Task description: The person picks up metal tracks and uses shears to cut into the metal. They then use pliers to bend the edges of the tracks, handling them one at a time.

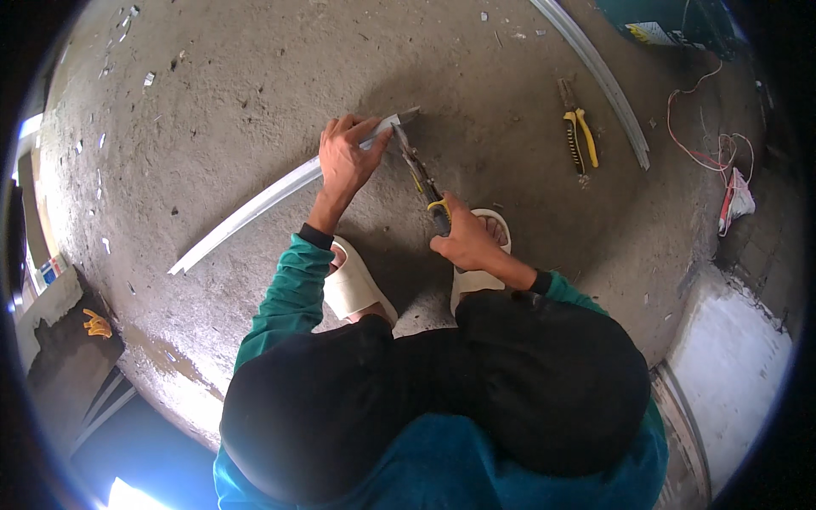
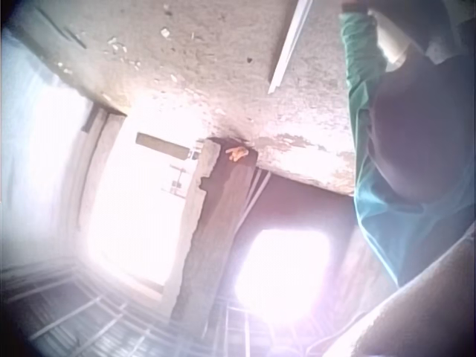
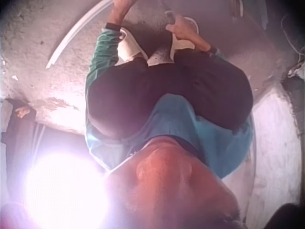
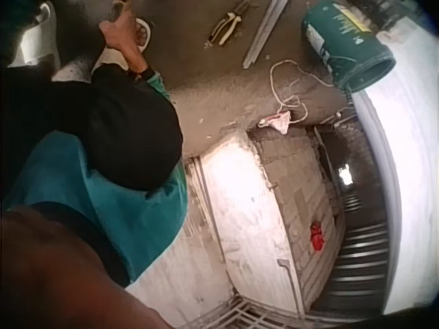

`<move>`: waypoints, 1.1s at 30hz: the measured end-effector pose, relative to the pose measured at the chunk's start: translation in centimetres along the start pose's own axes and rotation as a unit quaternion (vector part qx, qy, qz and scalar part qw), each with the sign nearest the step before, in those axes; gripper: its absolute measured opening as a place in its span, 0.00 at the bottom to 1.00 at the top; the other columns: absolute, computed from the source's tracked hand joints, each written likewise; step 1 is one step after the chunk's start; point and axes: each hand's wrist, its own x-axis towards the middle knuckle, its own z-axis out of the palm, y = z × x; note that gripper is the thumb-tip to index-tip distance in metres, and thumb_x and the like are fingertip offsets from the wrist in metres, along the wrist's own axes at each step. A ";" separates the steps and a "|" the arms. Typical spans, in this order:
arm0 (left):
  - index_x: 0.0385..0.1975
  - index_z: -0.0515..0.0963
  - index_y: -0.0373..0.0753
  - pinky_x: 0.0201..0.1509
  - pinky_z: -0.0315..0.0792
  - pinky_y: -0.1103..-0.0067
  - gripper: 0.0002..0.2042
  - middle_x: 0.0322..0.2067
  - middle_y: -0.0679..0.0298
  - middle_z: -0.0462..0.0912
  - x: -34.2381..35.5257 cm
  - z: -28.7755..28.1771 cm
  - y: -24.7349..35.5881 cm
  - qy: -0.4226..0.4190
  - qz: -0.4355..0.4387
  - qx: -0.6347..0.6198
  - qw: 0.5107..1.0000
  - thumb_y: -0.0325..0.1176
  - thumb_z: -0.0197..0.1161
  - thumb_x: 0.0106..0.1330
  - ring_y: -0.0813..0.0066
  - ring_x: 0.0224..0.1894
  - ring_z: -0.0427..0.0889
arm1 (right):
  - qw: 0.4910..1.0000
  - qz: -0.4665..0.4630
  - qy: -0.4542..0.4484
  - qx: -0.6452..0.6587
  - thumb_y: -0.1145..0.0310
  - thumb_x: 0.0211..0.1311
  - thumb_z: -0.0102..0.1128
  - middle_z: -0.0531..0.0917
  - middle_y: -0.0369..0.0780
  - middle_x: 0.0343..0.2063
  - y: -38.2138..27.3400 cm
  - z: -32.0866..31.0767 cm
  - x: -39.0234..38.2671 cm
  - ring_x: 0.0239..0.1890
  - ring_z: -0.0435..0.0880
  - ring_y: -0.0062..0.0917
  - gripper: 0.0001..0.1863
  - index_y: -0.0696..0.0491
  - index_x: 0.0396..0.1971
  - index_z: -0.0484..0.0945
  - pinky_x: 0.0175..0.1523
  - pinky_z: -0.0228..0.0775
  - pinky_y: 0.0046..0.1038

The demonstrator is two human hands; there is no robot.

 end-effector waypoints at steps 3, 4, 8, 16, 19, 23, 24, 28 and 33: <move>0.33 0.84 0.43 0.44 0.68 0.71 0.11 0.30 0.65 0.80 0.0 0.1 -0.1 0.004 -0.002 0.000 1.000 0.40 0.69 0.53 0.66 0.35 0.75 | 1.000 0.027 0.008 -0.002 0.66 0.41 0.59 0.72 0.60 0.49 -0.9 0.1 -0.4 0.52 0.73 0.48 0.44 0.65 0.62 0.54 0.59 0.61 0.33; 0.33 0.84 0.43 0.44 0.68 0.71 0.11 0.30 0.65 0.80 0.0 0.1 0.0 0.003 -0.001 -0.001 1.000 0.40 0.69 0.53 0.66 0.35 0.75 | 1.000 0.014 0.016 -0.003 0.66 0.41 0.59 0.72 0.60 0.50 -0.5 0.3 -0.3 0.53 0.73 0.49 0.45 0.66 0.62 0.54 0.59 0.61 0.33; 0.32 0.84 0.43 0.43 0.68 0.71 0.12 0.30 0.65 0.80 -0.1 0.2 0.1 0.017 -0.002 0.003 1.000 0.41 0.69 0.52 0.67 0.34 0.75 | 1.000 0.005 0.017 -0.014 0.66 0.41 0.58 0.69 0.60 0.52 -0.9 0.1 -0.4 0.55 0.71 0.48 0.45 0.68 0.62 0.53 0.60 0.59 0.32; 0.31 0.84 0.43 0.41 0.68 0.72 0.12 0.29 0.65 0.80 -0.2 0.3 0.2 0.035 0.000 0.010 0.999 0.41 0.70 0.51 0.67 0.33 0.75 | 0.999 -0.033 0.042 0.009 0.67 0.42 0.59 0.66 0.60 0.55 1.6 1.9 0.7 0.58 0.68 0.48 0.45 0.69 0.62 0.52 0.63 0.55 0.32; 0.31 0.84 0.43 0.41 0.68 0.72 0.12 0.29 0.65 0.79 -0.3 0.4 0.1 0.035 -0.007 0.011 0.999 0.42 0.70 0.50 0.67 0.33 0.74 | 0.998 -0.040 0.049 0.025 0.67 0.43 0.59 0.66 0.60 0.55 1.4 2.0 0.7 0.59 0.66 0.48 0.45 0.70 0.61 0.52 0.64 0.54 0.32; 0.31 0.84 0.42 0.42 0.67 0.72 0.14 0.29 0.65 0.79 -0.3 0.4 0.3 0.035 -0.015 0.021 0.999 0.43 0.70 0.49 0.68 0.34 0.74 | 0.997 -0.045 0.051 0.034 0.68 0.43 0.59 0.64 0.61 0.57 1.6 2.1 0.7 0.60 0.65 0.48 0.44 0.71 0.61 0.52 0.65 0.53 0.33; 0.30 0.84 0.41 0.42 0.67 0.72 0.14 0.28 0.64 0.79 -0.3 0.3 0.3 0.034 -0.018 0.019 0.999 0.43 0.71 0.49 0.68 0.34 0.74 | 0.997 -0.044 0.051 0.033 0.68 0.43 0.59 0.64 0.61 0.57 1.6 2.2 0.8 0.60 0.65 0.48 0.44 0.71 0.61 0.52 0.65 0.53 0.33; 0.30 0.84 0.42 0.42 0.67 0.72 0.14 0.29 0.65 0.79 -0.3 0.3 0.1 0.032 -0.023 0.019 0.999 0.43 0.71 0.49 0.68 0.34 0.74 | 0.997 -0.037 0.058 0.019 0.68 0.42 0.59 0.67 0.61 0.53 0.7 2.2 0.6 0.57 0.69 0.48 0.44 0.70 0.61 0.53 0.62 0.57 0.32; 0.28 0.82 0.41 0.40 0.68 0.70 0.12 0.26 0.63 0.75 -0.6 0.5 0.7 0.052 -0.028 0.001 0.998 0.39 0.72 0.47 0.64 0.33 0.75 | 0.998 -0.008 0.060 0.009 0.68 0.41 0.60 0.72 0.59 0.48 1.5 3.3 1.1 0.52 0.73 0.47 0.43 0.68 0.60 0.55 0.57 0.62 0.34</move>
